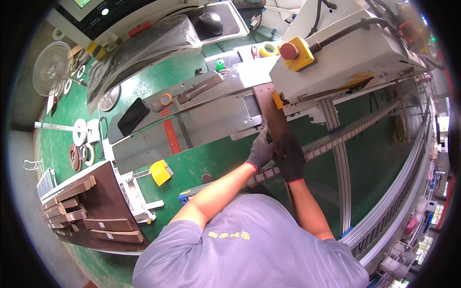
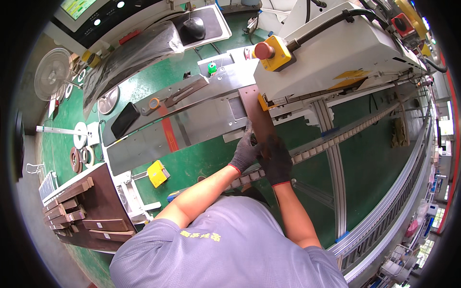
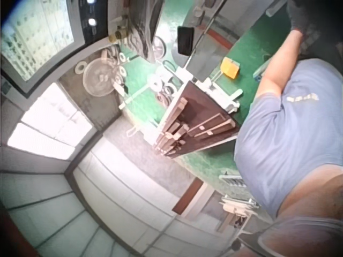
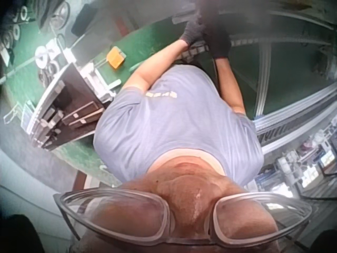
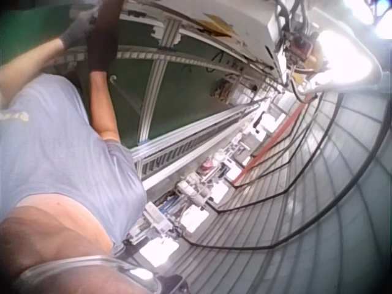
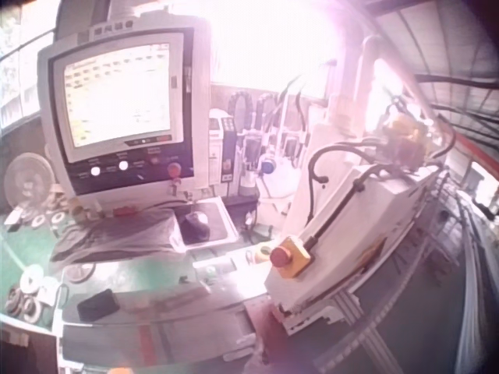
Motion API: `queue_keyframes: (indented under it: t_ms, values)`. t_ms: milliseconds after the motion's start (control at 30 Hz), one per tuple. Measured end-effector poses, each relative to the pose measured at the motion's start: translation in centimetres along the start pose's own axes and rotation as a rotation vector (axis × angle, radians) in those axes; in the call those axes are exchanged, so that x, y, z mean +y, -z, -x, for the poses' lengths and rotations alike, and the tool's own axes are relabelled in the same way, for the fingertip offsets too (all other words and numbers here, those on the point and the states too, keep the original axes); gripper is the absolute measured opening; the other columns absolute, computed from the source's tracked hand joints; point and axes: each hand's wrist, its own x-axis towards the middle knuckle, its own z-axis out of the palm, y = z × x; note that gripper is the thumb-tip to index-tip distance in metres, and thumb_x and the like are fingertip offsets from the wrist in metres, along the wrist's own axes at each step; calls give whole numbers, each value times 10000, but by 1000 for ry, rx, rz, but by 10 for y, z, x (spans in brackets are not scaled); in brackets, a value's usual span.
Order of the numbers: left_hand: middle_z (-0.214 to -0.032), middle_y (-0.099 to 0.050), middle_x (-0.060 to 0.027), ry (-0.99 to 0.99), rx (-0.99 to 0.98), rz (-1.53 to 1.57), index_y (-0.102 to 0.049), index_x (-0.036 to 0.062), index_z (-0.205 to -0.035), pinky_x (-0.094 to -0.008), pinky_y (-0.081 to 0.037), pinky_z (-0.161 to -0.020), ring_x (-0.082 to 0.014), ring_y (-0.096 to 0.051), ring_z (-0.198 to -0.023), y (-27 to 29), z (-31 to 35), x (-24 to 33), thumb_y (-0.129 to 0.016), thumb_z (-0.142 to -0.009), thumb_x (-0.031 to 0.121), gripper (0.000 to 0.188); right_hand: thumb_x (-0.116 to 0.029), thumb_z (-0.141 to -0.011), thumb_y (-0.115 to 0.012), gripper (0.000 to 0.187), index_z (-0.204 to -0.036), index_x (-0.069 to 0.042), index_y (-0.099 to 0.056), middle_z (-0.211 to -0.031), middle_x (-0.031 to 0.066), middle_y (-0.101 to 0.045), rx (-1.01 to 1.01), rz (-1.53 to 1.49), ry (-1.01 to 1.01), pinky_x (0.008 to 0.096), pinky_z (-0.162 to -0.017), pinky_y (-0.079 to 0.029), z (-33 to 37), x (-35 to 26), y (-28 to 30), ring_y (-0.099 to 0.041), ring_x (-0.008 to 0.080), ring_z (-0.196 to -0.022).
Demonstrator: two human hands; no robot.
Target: The person feeds dark brown wood boards into a large industrial edge-banding machine, one by one, picking them up from a stack on a table and placing them on the machine's conveyor track. After each board passes through, the person retrieves it and returns it to a separate stack on the table.
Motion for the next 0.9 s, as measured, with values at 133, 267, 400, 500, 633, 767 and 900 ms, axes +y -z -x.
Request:
queue_keyframes:
  t_ms: [133,267,400,500,633,767,900]
  values:
    - [-1032,-656,-161,88,-39,-14,-350,36,-1496,-356,-534,-786,-234,-658,-883,-23,-9,18,-677,-860,158,725,-271,-704,-807,802,-1431,-152,-489,-1331,210,-551,-5,65,3,465,-963,-502,-10,21,13,-572,390,-1179]
    - [-904,-653,-136,-3,-25,-5,-468,-1,-1345,-361,-532,-721,-216,-650,-795,-53,-23,13,-692,-877,201,557,-313,-690,-832,819,-1412,-142,-483,-1348,200,-532,2,22,48,470,-920,-523,-21,55,25,-561,390,-1182]
    - [-905,-668,-147,79,-73,-56,-497,-14,-1256,-372,-530,-715,-239,-663,-793,-91,-43,23,-694,-881,219,484,-342,-720,-801,810,-1425,-129,-464,-1376,186,-516,1,62,27,465,-907,-535,-33,89,44,-551,377,-1204]
    - [-902,-669,-148,5,-80,-48,-503,-13,-1228,-374,-527,-707,-232,-667,-803,-120,-56,46,-703,-873,241,480,-361,-730,-784,811,-1431,-118,-456,-1373,183,-523,30,154,24,463,-898,-541,-39,129,47,-549,376,-1202]
    - [-915,-676,-144,-73,-48,47,-542,3,-1147,-369,-530,-682,-236,-667,-787,-168,-88,18,-662,-899,281,392,-357,-733,-775,802,-1429,-113,-458,-1357,178,-534,33,150,112,463,-962,-506,-59,173,53,-551,367,-1197]
    - [-704,-662,-131,-629,-68,-838,-665,95,-795,-446,-506,-569,-306,-631,-592,-233,-136,-18,-580,-882,427,354,-322,-745,-749,662,-1324,-71,-549,-1282,189,-579,155,261,265,454,-1060,-420,-78,259,33,-553,369,-1186]
    - [-723,-658,-151,-400,-157,-582,-705,129,-755,-468,-517,-640,-364,-636,-699,-247,-162,-43,-636,-801,471,352,-244,-893,-672,640,-1450,-22,-448,-1427,144,-528,-96,-156,69,396,-1092,-406,-97,236,66,-510,273,-1299]
